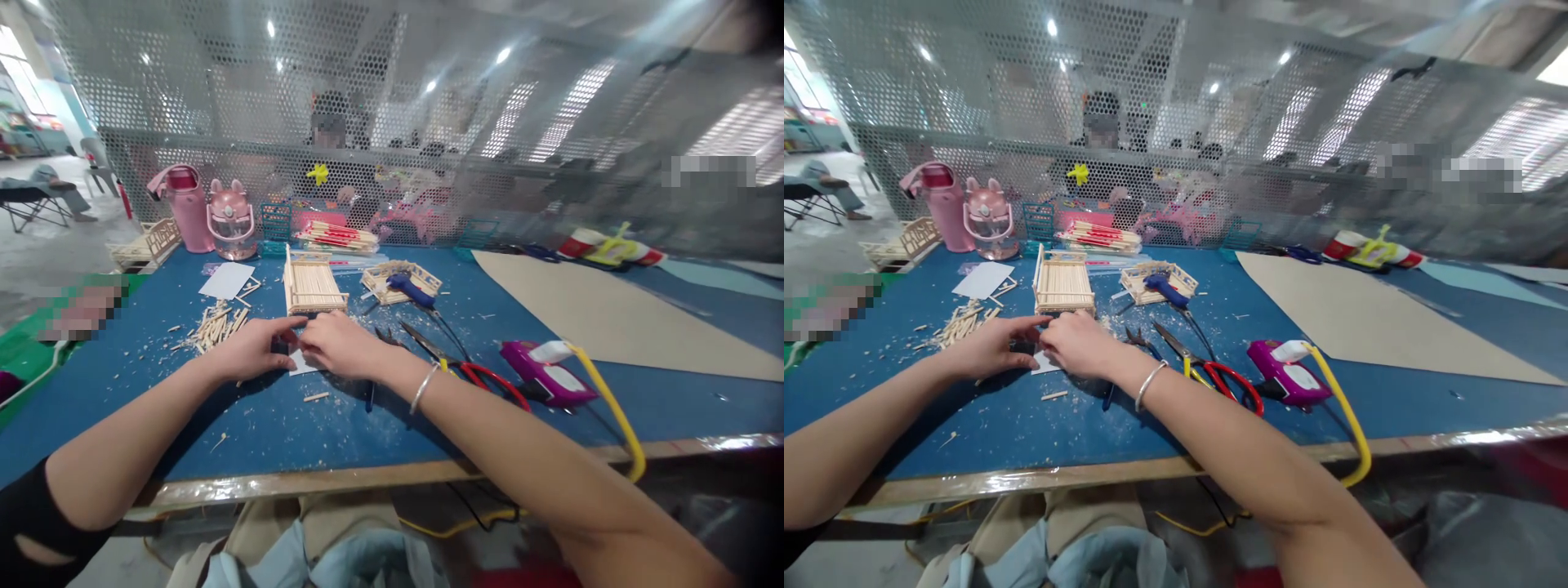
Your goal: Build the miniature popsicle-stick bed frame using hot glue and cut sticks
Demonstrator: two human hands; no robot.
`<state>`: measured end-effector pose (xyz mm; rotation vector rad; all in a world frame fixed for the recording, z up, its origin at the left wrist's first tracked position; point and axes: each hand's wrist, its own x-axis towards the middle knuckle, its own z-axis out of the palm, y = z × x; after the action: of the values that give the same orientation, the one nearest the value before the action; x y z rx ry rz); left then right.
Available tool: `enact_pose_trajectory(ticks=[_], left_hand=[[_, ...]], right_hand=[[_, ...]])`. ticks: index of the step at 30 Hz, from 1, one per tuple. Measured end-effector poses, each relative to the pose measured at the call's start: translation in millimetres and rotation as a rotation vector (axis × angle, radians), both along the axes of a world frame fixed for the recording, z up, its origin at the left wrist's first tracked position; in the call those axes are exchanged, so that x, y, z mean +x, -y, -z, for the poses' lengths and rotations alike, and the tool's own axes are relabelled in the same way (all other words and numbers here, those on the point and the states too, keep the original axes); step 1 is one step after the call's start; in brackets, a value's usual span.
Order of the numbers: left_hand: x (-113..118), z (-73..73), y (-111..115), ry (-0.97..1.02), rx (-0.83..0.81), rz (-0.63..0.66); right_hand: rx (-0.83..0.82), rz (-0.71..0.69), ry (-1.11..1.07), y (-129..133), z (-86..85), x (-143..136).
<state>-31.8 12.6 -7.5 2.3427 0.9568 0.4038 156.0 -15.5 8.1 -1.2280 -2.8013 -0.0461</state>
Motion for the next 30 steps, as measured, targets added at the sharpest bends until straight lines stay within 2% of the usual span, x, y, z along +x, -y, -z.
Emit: enact_pose_trajectory(ticks=[5, 9, 20, 25, 30], left_hand=[[-0.5, 5.0, 0.2, 0.022, -0.047, 0.070], [0.0, 6.1, 1.0, 0.000, -0.032, 0.049], [2.3, 2.3, 6.4, -0.080, 0.064, 0.018], [2.5, 1.2, 6.2, -0.084, 0.053, 0.029], [3.0, 0.5, 6.2, -0.092, 0.036, 0.017]], right_hand=[[0.056, -0.015, -0.021, 2.6, 14.7, -6.7], [0.117, -0.009, -0.039, 3.3, 21.5, -7.8], [0.290, -0.048, 0.027, 8.6, 19.8, -18.2], [0.257, -0.091, 0.070, 6.6, 20.3, -19.2], [0.194, -0.049, 0.015, 4.4, 21.6, -16.1]])
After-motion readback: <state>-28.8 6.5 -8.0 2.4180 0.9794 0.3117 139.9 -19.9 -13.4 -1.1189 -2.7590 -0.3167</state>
